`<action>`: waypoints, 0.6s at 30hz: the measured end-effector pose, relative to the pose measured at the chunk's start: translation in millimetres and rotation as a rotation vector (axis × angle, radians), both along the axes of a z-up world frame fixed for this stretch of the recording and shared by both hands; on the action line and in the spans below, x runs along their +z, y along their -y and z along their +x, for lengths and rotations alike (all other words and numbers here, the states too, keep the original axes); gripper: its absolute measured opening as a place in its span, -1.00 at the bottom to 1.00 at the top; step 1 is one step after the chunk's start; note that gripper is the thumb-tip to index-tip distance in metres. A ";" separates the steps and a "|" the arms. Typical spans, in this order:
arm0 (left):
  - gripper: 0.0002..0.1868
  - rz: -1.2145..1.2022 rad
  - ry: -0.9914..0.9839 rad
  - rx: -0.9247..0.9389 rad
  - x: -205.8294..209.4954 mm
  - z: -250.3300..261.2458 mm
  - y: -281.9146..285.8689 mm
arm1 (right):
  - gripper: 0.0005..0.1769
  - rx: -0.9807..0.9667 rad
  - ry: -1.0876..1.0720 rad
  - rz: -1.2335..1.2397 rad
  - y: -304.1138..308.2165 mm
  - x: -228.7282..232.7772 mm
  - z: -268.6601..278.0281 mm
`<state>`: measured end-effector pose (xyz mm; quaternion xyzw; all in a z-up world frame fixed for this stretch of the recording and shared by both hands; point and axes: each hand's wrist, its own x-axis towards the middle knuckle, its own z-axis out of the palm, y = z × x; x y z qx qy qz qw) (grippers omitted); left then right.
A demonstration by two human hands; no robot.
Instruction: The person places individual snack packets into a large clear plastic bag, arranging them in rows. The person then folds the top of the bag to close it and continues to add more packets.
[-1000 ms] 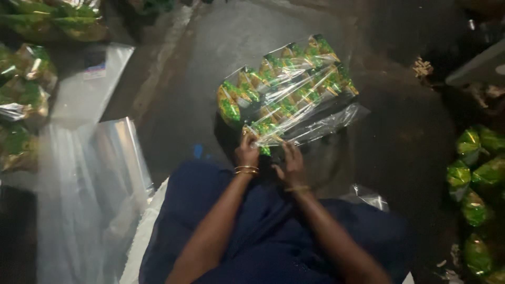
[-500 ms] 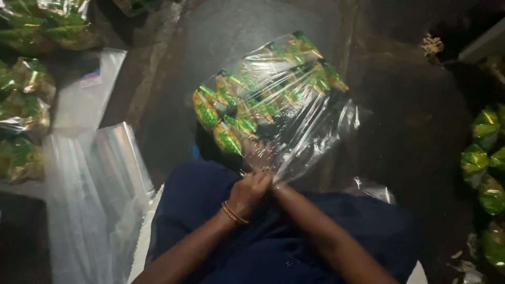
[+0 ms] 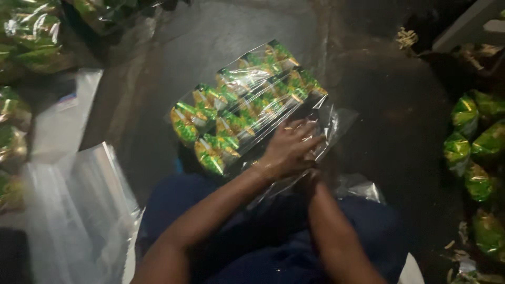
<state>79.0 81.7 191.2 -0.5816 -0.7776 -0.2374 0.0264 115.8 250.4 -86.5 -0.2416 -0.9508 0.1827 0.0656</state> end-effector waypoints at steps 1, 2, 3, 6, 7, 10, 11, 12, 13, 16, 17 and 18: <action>-0.07 -0.091 0.018 -0.050 -11.7 -0.2 -28.8 | -0.25 0.000 0.001 0.006 -3.5 1.1 2.3; 0.00 -0.165 -0.013 -0.090 -25.7 -2.0 -55.8 | -0.25 0.010 0.002 0.013 -5.9 2.2 5.0; 0.06 -0.241 -0.045 -0.128 -41.0 -5.2 -81.4 | -0.25 0.026 0.000 0.023 -6.1 2.8 5.1; -0.17 -0.460 -0.125 0.044 -86.6 -10.2 -139.9 | -0.26 0.070 -0.007 0.039 -9.8 4.5 2.3; -0.31 -0.535 -0.146 0.149 -99.9 -8.4 -151.0 | -0.26 0.081 -0.007 0.040 -9.7 3.0 1.5; -0.64 -0.492 -0.081 0.157 -122.9 9.2 -156.6 | -0.26 0.115 0.000 0.022 -5.1 -4.6 -1.0; -0.73 -0.482 -0.063 0.161 -124.4 16.6 -149.7 | -0.26 0.119 0.001 0.015 -4.7 -6.6 -0.6; -0.82 -0.472 -0.044 0.166 -123.2 24.3 -140.4 | -0.26 0.121 0.001 0.005 -5.0 -8.3 -0.1; -0.86 -0.462 -0.026 0.169 -120.4 30.7 -128.7 | -0.27 0.124 0.005 -0.001 -4.9 -9.8 1.2; -0.89 0.250 0.150 -0.229 -108.7 40.0 -91.9 | -0.27 0.120 0.015 -0.011 -5.8 -10.3 6.5; -0.81 0.255 0.210 -0.224 -104.5 48.3 -82.2 | -0.27 0.116 0.021 -0.008 -8.9 -8.5 7.7; -0.72 0.260 0.270 -0.218 -100.8 58.5 -74.4 | -0.27 0.110 0.023 -0.004 -9.0 -7.3 10.9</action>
